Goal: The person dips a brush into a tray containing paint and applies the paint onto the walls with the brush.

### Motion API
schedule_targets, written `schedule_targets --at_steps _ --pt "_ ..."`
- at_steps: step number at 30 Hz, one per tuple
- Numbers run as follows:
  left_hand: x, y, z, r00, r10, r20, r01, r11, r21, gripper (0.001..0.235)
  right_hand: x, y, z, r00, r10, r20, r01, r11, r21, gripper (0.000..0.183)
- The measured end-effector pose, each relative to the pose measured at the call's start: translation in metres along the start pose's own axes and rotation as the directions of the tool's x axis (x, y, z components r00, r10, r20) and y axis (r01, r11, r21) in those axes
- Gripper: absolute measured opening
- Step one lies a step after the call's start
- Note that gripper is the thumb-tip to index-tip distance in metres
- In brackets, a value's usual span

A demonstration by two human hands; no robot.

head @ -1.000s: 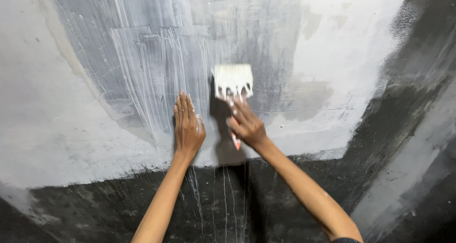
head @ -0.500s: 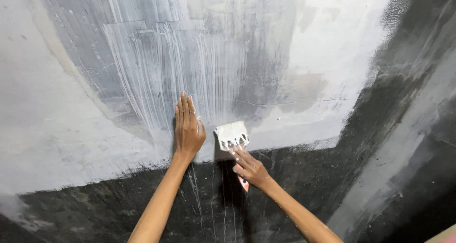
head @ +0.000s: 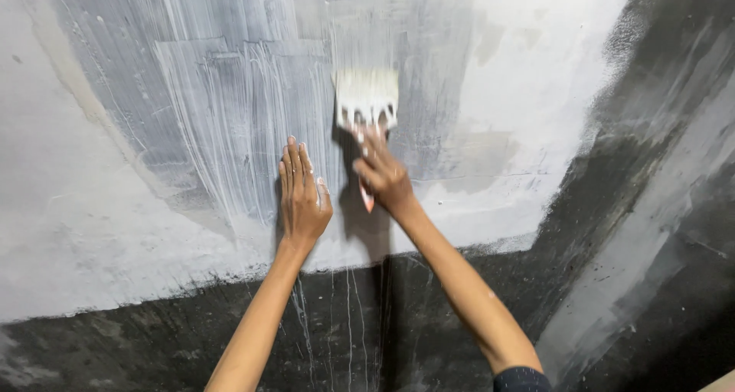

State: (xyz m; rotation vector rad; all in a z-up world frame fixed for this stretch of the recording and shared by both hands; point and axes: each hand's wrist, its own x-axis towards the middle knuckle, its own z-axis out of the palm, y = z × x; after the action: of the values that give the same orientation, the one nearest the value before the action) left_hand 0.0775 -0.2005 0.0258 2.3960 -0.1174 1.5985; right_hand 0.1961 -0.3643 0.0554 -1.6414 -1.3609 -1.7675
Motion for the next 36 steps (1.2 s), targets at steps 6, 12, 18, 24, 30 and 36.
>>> schedule_targets --at_steps 6,12,18,24,30,36 --pt "-0.009 -0.003 0.009 0.999 0.011 -0.03 -0.01 1.0 0.027 0.075 -0.178 -0.061 -0.02 0.979 -0.103 0.178 0.096 0.994 0.048 0.021" --pt "0.008 0.014 0.002 0.999 -0.008 -0.047 0.009 1.0 0.019 0.075 -0.061 -0.003 -0.043 0.98 -0.194 -0.051 0.198 0.977 0.077 0.022" --pt "0.001 0.026 0.015 1.0 -0.018 -0.018 0.018 1.0 -0.025 0.077 0.026 0.031 -0.044 1.0 -0.012 0.007 0.012 0.999 -0.053 0.016" --pt "-0.013 0.017 0.028 1.0 -0.01 -0.003 0.01 1.0 0.022 0.076 -0.162 -0.051 -0.039 0.988 0.002 0.151 -0.013 0.997 0.071 0.03" --pt "-0.004 0.031 0.028 1.0 0.009 0.007 -0.009 1.0 -0.016 0.077 -0.171 -0.04 -0.077 0.99 -0.065 0.128 0.05 0.991 0.121 0.024" --pt "0.003 0.058 0.032 1.0 -0.01 0.019 0.011 0.998 -0.057 0.078 0.004 0.057 -0.079 0.999 -0.027 0.024 0.028 0.999 -0.036 0.018"
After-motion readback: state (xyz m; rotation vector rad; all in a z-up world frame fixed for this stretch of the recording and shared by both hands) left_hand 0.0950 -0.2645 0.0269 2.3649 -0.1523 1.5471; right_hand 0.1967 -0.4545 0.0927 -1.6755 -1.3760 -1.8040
